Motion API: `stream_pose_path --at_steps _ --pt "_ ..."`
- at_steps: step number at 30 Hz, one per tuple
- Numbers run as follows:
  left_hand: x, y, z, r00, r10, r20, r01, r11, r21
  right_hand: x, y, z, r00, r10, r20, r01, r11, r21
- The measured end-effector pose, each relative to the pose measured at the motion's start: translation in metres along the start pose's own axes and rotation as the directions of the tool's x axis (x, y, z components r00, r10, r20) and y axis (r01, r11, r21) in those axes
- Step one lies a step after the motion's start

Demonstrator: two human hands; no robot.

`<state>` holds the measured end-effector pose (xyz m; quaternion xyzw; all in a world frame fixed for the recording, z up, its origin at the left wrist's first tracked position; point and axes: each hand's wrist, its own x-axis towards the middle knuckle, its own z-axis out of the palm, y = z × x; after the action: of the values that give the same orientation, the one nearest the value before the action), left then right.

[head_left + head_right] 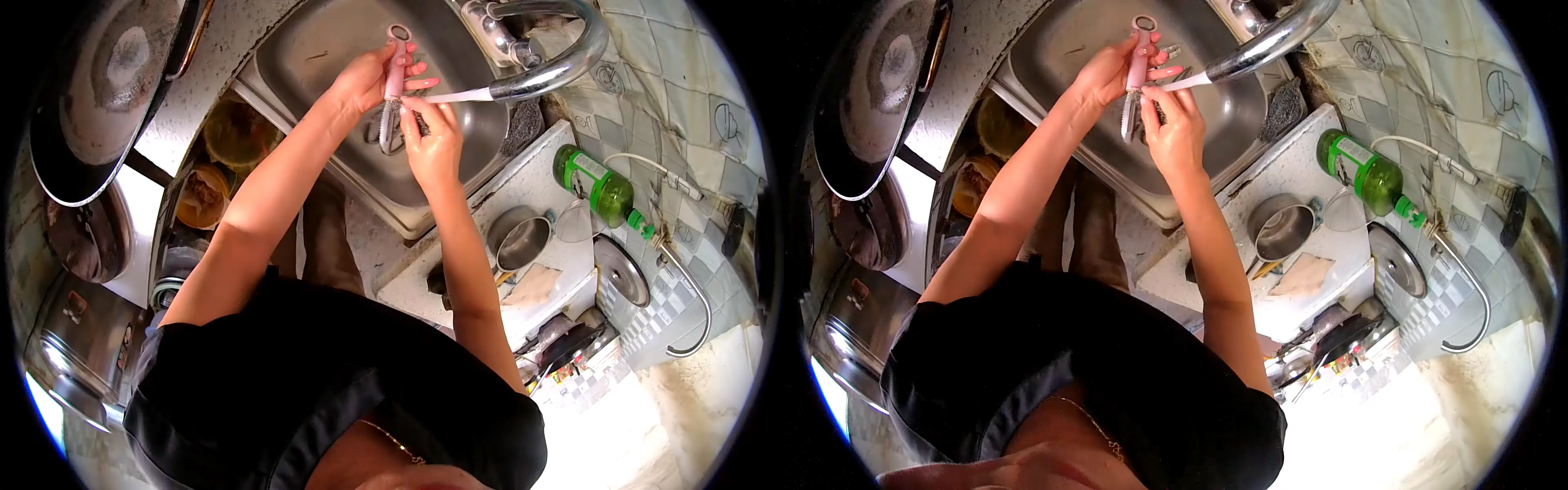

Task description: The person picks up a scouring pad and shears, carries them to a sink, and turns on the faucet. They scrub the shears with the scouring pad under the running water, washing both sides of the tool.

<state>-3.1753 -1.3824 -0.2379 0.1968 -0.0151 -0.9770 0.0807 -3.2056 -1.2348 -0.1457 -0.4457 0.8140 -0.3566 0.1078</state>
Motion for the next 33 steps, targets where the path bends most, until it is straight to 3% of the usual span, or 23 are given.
stream_pose_path --at_steps 2,3,6,8,12,16,20,22,24,25,26,27,28,31,32,33 --pt "0.004 0.005 0.009 0.995 0.03 0.098 -0.023 0.997 -0.072 0.009 -0.007 -0.006 0.999 0.048 -0.02 -0.048 0.999 -0.001" --pt "0.005 0.004 0.013 0.998 0.053 0.032 -0.054 0.998 0.023 0.007 -0.011 -0.006 1.0 0.012 -0.015 -0.011 0.999 0.034" --pt "0.005 -0.001 0.019 0.997 0.072 0.022 -0.073 0.995 0.065 0.0 -0.015 0.001 0.999 -0.017 0.042 0.016 0.999 0.03" --pt "0.0 -0.003 0.03 0.998 0.063 -0.004 -0.062 0.991 0.123 0.005 -0.007 0.003 0.998 -0.066 -0.022 0.065 0.997 -0.036" --pt "0.009 0.013 0.026 0.991 0.12 0.053 -0.126 0.984 0.129 0.001 -0.007 -0.001 0.995 0.054 0.079 -0.063 0.991 0.117" --pt "0.001 -0.004 0.021 0.992 0.082 0.092 -0.085 0.996 0.023 0.015 -0.005 -0.007 0.999 -0.044 -0.008 0.044 0.998 -0.056" --pt "0.007 0.007 0.022 0.99 0.11 0.087 -0.119 0.987 0.104 -0.008 -0.004 -0.008 0.993 0.007 0.121 -0.011 0.999 0.037" --pt "0.009 0.013 0.01 0.991 0.102 0.093 -0.109 0.991 0.08 -0.012 -0.016 -0.018 0.993 0.088 0.08 -0.093 0.994 0.057" --pt "0.011 0.013 -0.004 0.954 0.042 0.296 -0.043 0.999 -0.002 0.007 -0.018 -0.024 0.991 0.031 -0.13 -0.015 0.993 0.119" --pt "0.005 0.009 0.009 0.954 0.043 0.297 -0.045 0.999 -0.002 0.023 -0.016 -0.024 0.993 -0.025 -0.119 0.036 0.995 0.095" --pt "-0.008 0.0 0.035 0.98 0.033 0.194 -0.03 0.999 -0.015 0.036 -0.012 -0.023 0.991 -0.079 -0.107 0.087 0.994 0.072" --pt "-0.016 -0.006 0.049 0.996 0.015 0.087 -0.012 1.0 -0.028 0.041 0.0 -0.012 0.999 0.038 0.004 -0.038 0.997 0.065" --pt "-0.014 -0.01 0.048 1.0 0.006 0.022 -0.007 0.998 0.061 0.052 0.008 -0.003 0.985 -0.154 -0.08 0.152 0.988 -0.03" --pt "-0.011 -0.004 0.038 1.0 0.016 0.011 -0.016 0.999 -0.043 0.04 0.01 0.003 0.998 -0.023 -0.055 0.024 0.999 0.021" --pt "-0.009 0.001 0.034 0.995 0.018 0.096 -0.012 0.998 -0.064 0.027 0.005 0.003 1.0 -0.004 -0.002 0.004 1.0 0.005" --pt "-0.01 0.002 0.031 0.984 0.021 0.177 -0.005 0.996 -0.089 0.017 0.008 0.009 0.996 -0.086 -0.03 0.087 0.995 0.043"
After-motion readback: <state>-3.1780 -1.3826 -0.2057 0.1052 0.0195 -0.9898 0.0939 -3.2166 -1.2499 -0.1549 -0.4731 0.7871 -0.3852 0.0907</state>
